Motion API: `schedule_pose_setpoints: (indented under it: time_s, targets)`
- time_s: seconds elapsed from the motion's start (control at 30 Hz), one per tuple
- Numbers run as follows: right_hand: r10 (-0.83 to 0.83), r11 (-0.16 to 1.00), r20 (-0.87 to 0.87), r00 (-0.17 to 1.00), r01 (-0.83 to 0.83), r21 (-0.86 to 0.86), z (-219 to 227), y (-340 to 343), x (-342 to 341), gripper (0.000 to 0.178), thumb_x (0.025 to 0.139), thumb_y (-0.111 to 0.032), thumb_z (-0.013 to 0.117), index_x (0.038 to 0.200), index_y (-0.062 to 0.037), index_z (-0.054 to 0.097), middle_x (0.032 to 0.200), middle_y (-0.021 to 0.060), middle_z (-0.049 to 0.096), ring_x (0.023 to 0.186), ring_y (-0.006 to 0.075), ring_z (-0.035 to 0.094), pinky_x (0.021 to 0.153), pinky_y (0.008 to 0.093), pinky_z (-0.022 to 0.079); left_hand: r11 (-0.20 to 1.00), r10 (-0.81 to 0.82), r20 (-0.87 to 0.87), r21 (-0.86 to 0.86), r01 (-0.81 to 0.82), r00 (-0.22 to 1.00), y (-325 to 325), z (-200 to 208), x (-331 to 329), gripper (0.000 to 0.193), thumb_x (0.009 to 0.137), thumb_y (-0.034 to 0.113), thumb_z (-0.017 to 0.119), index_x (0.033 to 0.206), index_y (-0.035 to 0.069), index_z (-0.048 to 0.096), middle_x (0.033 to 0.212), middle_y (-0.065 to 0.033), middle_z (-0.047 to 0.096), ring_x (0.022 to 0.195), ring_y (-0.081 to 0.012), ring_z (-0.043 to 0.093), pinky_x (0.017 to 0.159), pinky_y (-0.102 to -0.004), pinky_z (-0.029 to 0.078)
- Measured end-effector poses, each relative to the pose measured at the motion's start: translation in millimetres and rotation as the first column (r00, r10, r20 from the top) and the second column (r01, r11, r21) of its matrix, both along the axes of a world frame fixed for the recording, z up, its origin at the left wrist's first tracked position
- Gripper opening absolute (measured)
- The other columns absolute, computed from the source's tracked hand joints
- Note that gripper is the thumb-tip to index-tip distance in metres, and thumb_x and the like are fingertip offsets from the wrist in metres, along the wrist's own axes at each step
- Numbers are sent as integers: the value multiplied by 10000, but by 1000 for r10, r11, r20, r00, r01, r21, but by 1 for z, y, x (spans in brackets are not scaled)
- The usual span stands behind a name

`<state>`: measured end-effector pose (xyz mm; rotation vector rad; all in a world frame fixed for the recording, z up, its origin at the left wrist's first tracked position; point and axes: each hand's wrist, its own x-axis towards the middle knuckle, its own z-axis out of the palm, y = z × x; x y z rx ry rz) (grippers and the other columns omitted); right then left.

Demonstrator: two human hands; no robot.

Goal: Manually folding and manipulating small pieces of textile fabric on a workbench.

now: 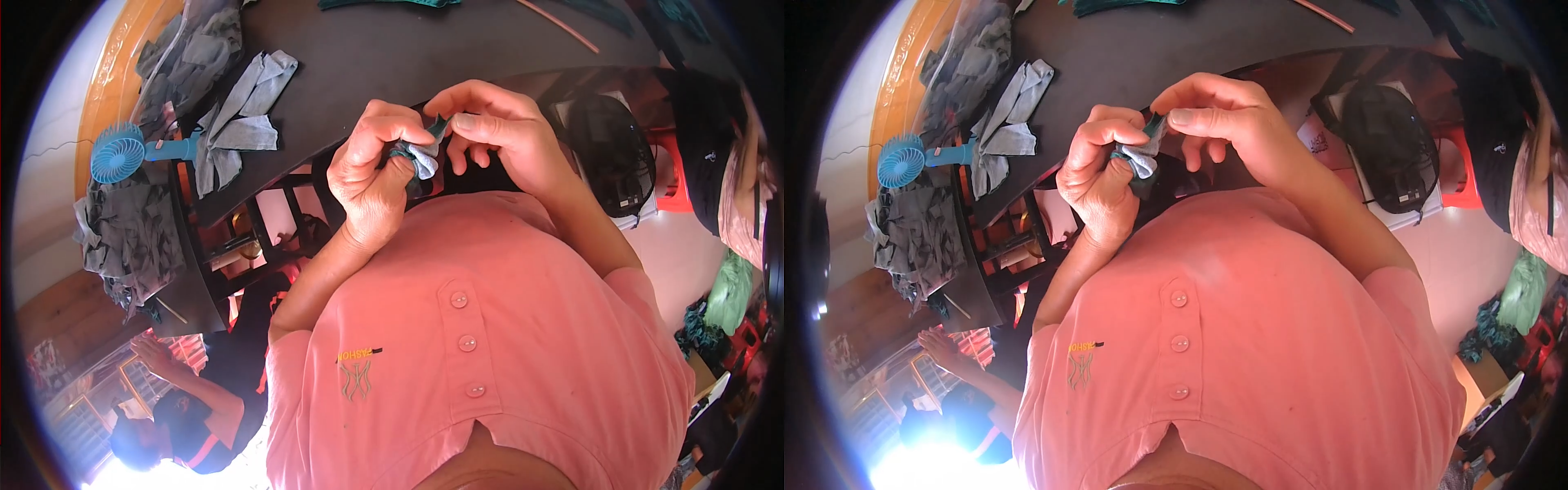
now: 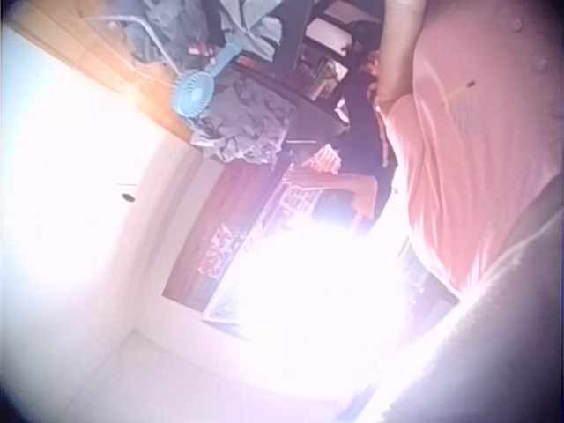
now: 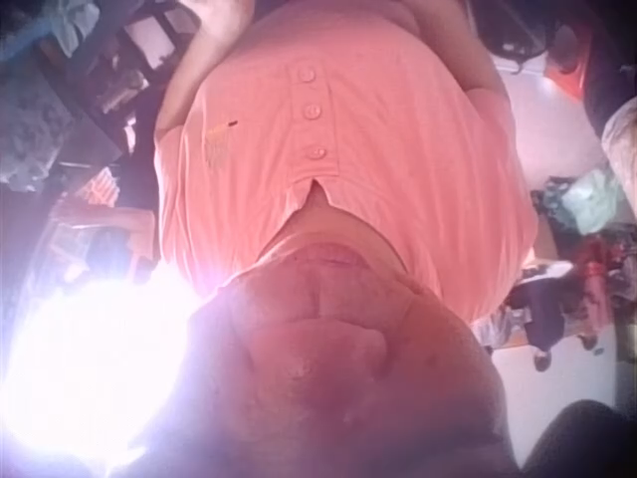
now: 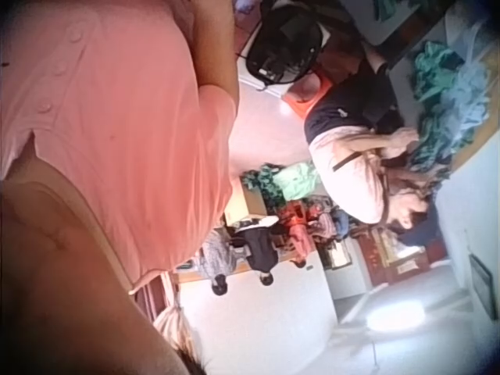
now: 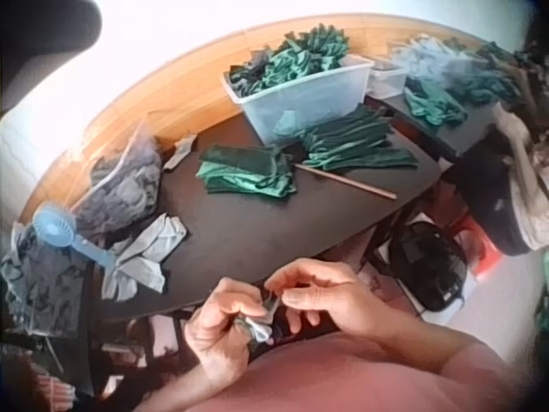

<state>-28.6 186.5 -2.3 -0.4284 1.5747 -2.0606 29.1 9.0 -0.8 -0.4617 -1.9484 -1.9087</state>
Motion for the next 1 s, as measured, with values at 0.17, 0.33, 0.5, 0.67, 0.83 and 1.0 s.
schedule_pose_setpoints:
  time_s: [0.17, 0.33, 0.5, 0.67, 0.83, 1.0]
  targets:
    - [30, 987, 22, 999, -26, -158, -11, -5, -1, 154, 855, -105, 623, 958, 10, 631, 800, 55, 631, 597, 136, 591, 534, 225, 377, 1000, 1, 44, 13, -2, 999, -1, -1, 1, 356, 665, -213, 451, 900, -9, 623, 914, -79, 572, 819, -120, 534, 748, -227, 446]
    - [-15, 984, -35, 999, 9, -176, -14, -7, 0, 86, 851, -80, 634, 895, -7, 626, 761, 37, 623, 609, 113, 577, 546, 222, 379, 1000, -13, 30, 10, 13, 999, 0, -5, 2, 321, 675, -136, 464, 933, -25, 619, 977, -108, 568, 850, -134, 528, 797, -245, 442]
    - [-293, 956, -465, 835, 252, -151, -18, -17, 13, 75, 837, 6, 648, 883, 13, 590, 775, 42, 609, 647, 112, 567, 597, 231, 456, 995, -55, 64, 92, 49, 996, 3, -3, 3, 363, 665, -185, 434, 929, -17, 617, 1000, -99, 552, 847, -128, 541, 776, -246, 463]
    - [-301, 952, -616, 728, 271, -145, -15, -13, 15, 107, 815, 24, 659, 899, 8, 595, 794, 70, 596, 653, 138, 578, 586, 239, 459, 975, -164, 128, 173, 140, 978, 0, -2, 5, 243, 737, -115, 554, 952, -14, 606, 998, -106, 560, 852, -139, 529, 778, -254, 458]
    - [-321, 942, -700, 638, 291, -167, -15, -16, 17, 121, 802, 51, 651, 897, 5, 593, 798, 77, 597, 647, 150, 578, 582, 242, 458, 988, -133, 81, 84, 126, 988, -2, -4, 3, 223, 767, -68, 624, 980, -3, 612, 990, -105, 566, 854, -144, 527, 766, -252, 449]
    - [-293, 950, -586, 756, 297, -93, -13, -17, 18, 59, 824, 13, 615, 869, 18, 578, 781, 95, 607, 651, 138, 586, 581, 254, 465, 979, 5, -121, -200, -30, 993, 1, 1, 2, 300, 723, -127, 644, 987, 15, 623, 953, -95, 572, 809, -144, 549, 699, -250, 467]
